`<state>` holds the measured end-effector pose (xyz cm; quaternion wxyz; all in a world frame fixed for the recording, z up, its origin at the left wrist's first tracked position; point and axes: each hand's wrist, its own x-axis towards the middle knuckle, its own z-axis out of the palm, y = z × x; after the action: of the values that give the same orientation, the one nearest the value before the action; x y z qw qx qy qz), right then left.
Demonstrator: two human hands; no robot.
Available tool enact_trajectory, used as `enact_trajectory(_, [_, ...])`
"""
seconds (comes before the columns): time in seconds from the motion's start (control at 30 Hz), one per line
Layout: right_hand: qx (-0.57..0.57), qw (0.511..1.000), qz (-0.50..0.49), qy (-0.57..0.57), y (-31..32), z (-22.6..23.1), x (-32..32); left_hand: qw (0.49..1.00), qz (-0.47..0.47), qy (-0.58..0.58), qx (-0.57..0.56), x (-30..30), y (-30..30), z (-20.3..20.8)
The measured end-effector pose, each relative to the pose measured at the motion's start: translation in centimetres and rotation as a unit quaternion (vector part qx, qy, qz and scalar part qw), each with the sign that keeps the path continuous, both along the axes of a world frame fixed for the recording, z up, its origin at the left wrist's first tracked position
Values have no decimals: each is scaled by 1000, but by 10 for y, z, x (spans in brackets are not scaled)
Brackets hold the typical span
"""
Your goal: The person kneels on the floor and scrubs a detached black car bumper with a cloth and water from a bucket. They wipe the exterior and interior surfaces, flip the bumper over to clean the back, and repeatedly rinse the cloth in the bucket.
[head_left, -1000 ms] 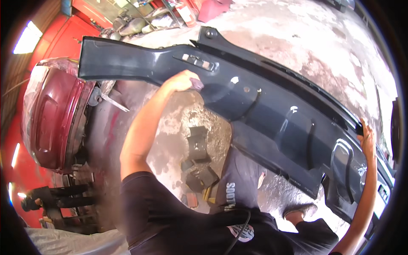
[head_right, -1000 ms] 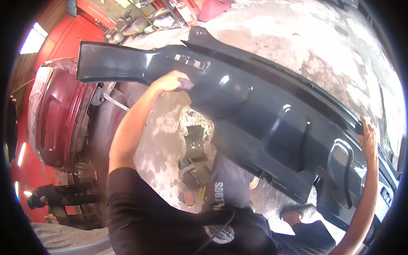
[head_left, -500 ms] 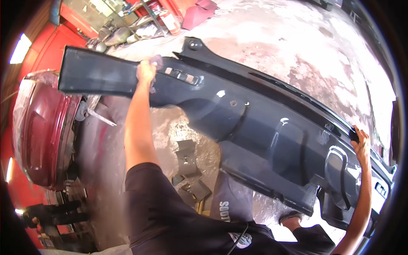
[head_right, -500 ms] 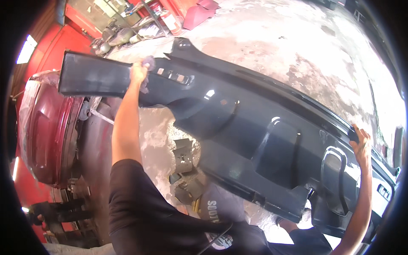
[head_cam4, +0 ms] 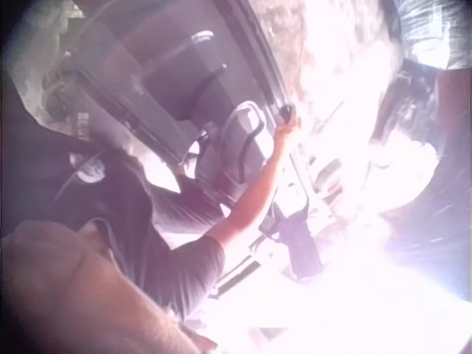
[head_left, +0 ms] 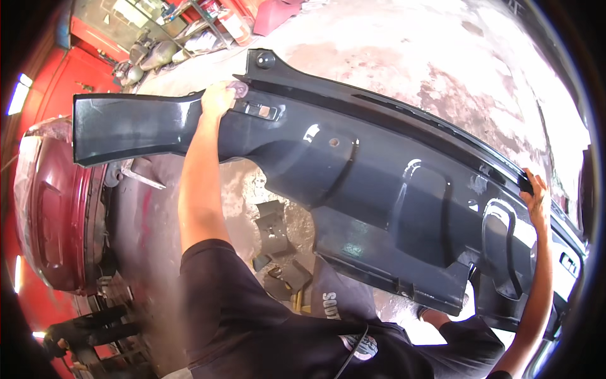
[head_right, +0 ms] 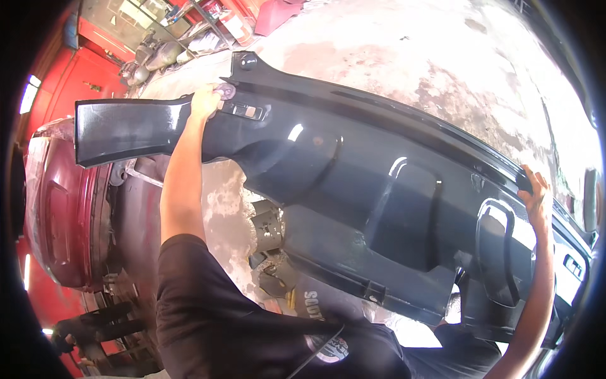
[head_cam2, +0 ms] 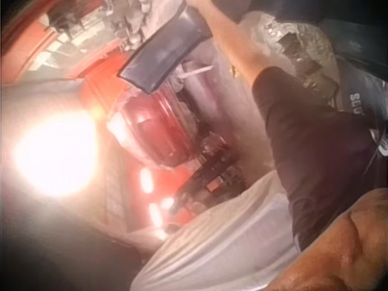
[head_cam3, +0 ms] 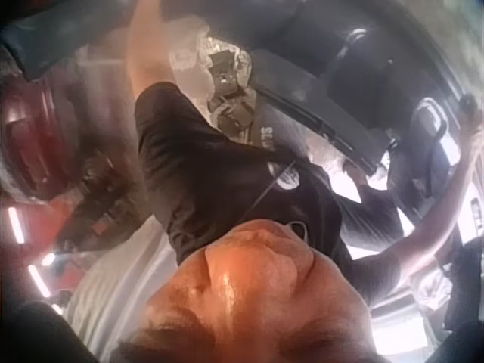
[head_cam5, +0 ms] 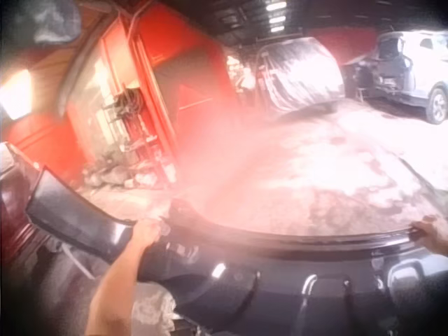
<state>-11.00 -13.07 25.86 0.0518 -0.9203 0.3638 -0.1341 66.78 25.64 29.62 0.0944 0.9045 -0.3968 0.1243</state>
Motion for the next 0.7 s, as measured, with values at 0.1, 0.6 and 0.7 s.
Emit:
enact_trajectory(0.1, [18,1000,-8,-13,0,-2,7,984,-161,77,17,17,2,-20])
enact_trajectory(0.6, [16,999,20,-34,-8,-6,0,981,141,-26,-128,-86,2,-34])
enact_trajectory(0.7, [49,999,-20,3,-11,-4,3,976,151,87,-130,-92,-1,-36])
